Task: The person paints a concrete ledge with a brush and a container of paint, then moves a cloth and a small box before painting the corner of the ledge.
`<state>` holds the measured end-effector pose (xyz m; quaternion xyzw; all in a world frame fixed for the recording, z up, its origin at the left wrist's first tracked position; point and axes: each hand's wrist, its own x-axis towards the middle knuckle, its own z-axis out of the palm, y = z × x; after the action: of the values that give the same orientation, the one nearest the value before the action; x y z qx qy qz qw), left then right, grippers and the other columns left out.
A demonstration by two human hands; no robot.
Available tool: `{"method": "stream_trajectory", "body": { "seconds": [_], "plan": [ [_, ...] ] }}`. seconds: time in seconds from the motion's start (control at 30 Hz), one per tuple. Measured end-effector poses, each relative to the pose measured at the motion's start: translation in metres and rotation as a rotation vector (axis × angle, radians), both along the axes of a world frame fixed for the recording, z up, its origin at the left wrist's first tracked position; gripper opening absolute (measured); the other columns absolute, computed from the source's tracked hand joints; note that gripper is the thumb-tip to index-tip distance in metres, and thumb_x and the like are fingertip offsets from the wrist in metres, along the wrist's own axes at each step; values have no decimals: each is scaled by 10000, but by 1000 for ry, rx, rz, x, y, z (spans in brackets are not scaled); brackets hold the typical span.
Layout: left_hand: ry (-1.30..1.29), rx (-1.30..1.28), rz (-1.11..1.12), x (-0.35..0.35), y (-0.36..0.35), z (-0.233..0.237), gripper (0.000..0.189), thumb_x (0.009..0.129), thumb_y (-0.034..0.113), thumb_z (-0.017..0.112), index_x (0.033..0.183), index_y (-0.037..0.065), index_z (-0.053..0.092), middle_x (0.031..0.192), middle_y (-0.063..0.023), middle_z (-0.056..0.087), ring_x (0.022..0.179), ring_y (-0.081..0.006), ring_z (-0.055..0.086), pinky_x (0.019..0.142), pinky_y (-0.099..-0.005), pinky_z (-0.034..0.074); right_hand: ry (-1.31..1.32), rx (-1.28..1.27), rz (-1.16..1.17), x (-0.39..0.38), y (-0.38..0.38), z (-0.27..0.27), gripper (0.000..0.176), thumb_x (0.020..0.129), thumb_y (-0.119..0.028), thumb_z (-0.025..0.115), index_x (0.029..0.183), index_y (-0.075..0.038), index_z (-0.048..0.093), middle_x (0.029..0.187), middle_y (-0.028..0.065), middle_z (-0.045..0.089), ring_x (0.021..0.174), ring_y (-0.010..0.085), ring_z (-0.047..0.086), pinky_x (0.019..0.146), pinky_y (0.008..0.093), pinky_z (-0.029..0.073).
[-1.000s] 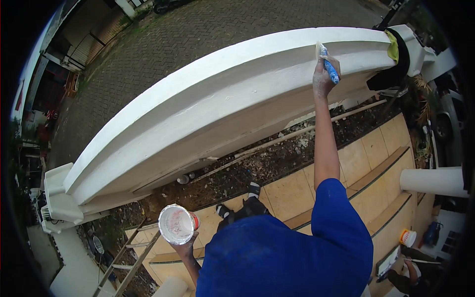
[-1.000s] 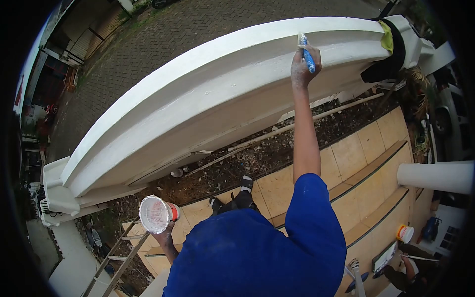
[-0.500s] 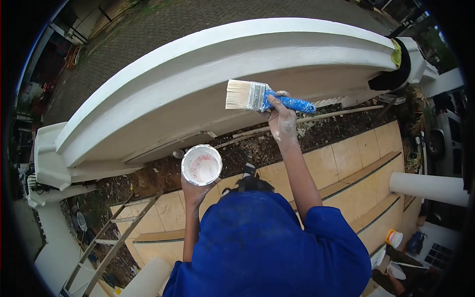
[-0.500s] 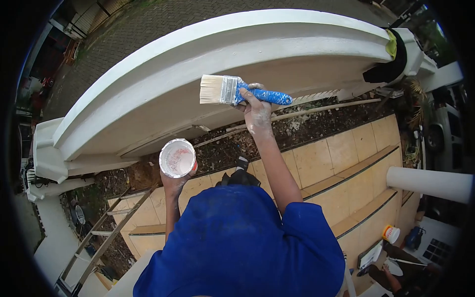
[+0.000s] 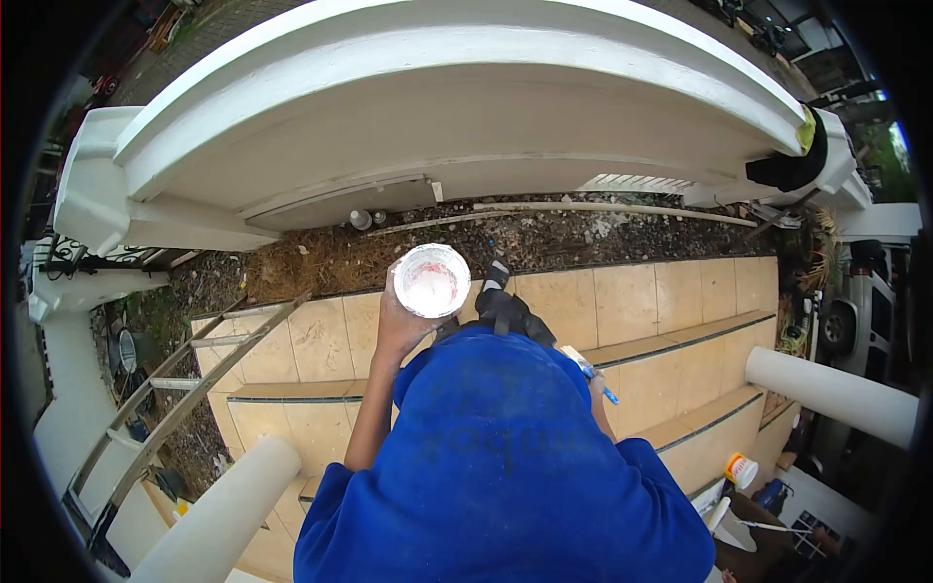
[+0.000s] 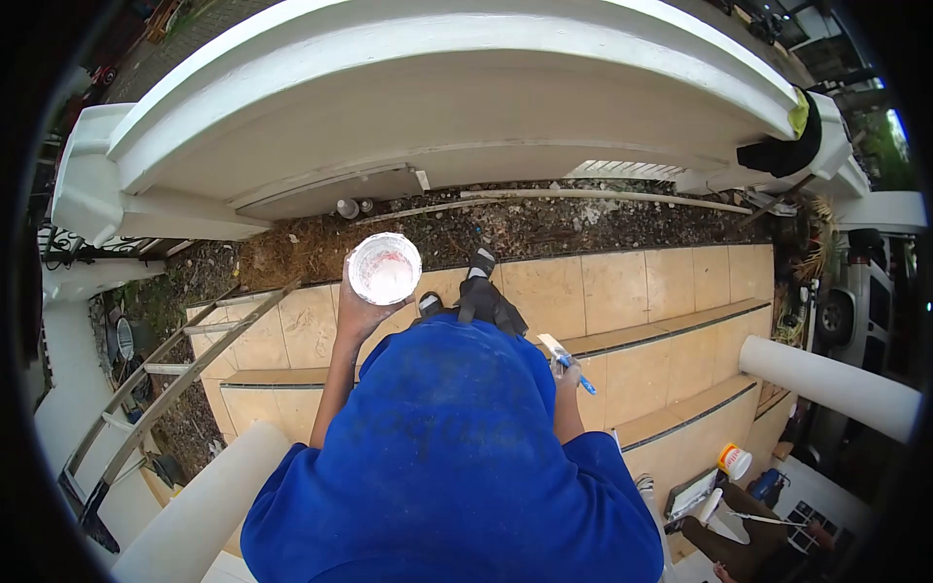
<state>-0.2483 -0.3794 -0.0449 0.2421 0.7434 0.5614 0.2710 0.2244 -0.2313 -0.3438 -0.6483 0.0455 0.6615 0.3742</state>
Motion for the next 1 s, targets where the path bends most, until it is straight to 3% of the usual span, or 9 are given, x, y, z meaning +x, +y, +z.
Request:
{"method": "stream_trajectory", "body": {
  "seconds": [0.1, 0.23, 0.33, 0.47, 0.6, 0.67, 0.77, 0.87, 1.0],
  "plan": [
    [-6, -20, 19, 2, -24, 3, 859, 490, 166, 897, 1197, 52, 423, 1141, -102, 574, 1065, -208, 557, 944, -341, 442, -61, -135, -133, 60, -69, 15, 159, 845, -107, 545, 968, -7, 554, 962, 127, 594, 908, 249, 610, 853, 396, 527],
    [-42, -15, 21, 5, -42, -2, 818, 489, 162, 892, 1182, 40, 474, 1109, -102, 604, 1045, -207, 575, 932, -337, 452, -53, -178, -278, 90, -103, 29, 166, 846, -113, 551, 977, -11, 556, 966, 124, 595, 912, 245, 609, 855, 397, 525],
    [6, -30, -22, 7, -47, -7, 815, 494, 165, 892, 1186, 36, 482, 1116, -102, 605, 1044, -200, 578, 933, -337, 453, 8, -136, -328, 87, -86, 30, 171, 846, -117, 555, 983, -14, 557, 970, 122, 596, 915, 242, 608, 856, 398, 523],
    [19, -20, 11, 17, -44, -5, 848, 485, 199, 905, 1197, 38, 473, 1122, -104, 603, 1043, -198, 578, 933, -341, 455, 116, 50, -274, 40, -6, 39, 178, 847, -123, 561, 992, -19, 559, 974, 119, 597, 918, 239, 606, 858, 399, 521],
    [78, 20, 41, 31, -32, 7, 863, 478, 225, 912, 1197, 43, 469, 1123, -102, 598, 1049, -202, 572, 937, -343, 452, 159, 306, 6, -93, 81, 134, 169, 859, -152, 600, 1015, -89, 583, 982, 72, 642, 921, 214, 618, 779, 348, 538],
    [105, 20, 81, 43, -24, 13, 861, 480, 225, 912, 1196, 44, 469, 1124, -99, 595, 1056, -203, 568, 941, -344, 449, 394, 488, 244, -141, 112, 165, 269, 825, -126, 650, 1077, -132, 555, 1050, 43, 589, 969, 210, 567, 819, 338, 524],
    [86, 25, 149, 61, -9, 22, 870, 476, 209, 907, 1206, 41, 464, 1135, -97, 588, 1069, -203, 558, 946, -340, 443, 613, 603, 530, -222, 115, 267, 207, 841, -92, 619, 1040, -137, 582, 1084, 66, 609, 962, 180, 608, 724, 320, 576],
    [149, -9, 170, 79, 3, 36, 871, 485, 198, 900, 1219, 41, 458, 1146, -102, 586, 1074, -208, 558, 948, -338, 440, 678, 659, 751, -260, 104, 336, 233, 821, -68, 595, 1046, -86, 541, 1049, 83, 596, 961, 191, 609, 747, 334, 558],
    [155, -51, 243, 114, 17, 46, 814, 505, 211, 874, 1204, 49, 490, 1127, -129, 582, 1058, -268, 571, 913, -363, 456, 710, 757, 1031, -262, 101, 353, 269, 803, -45, 588, 1064, -78, 528, 1024, 80, 589, 965, 181, 593, 724, 316, 547]
  ]
}}
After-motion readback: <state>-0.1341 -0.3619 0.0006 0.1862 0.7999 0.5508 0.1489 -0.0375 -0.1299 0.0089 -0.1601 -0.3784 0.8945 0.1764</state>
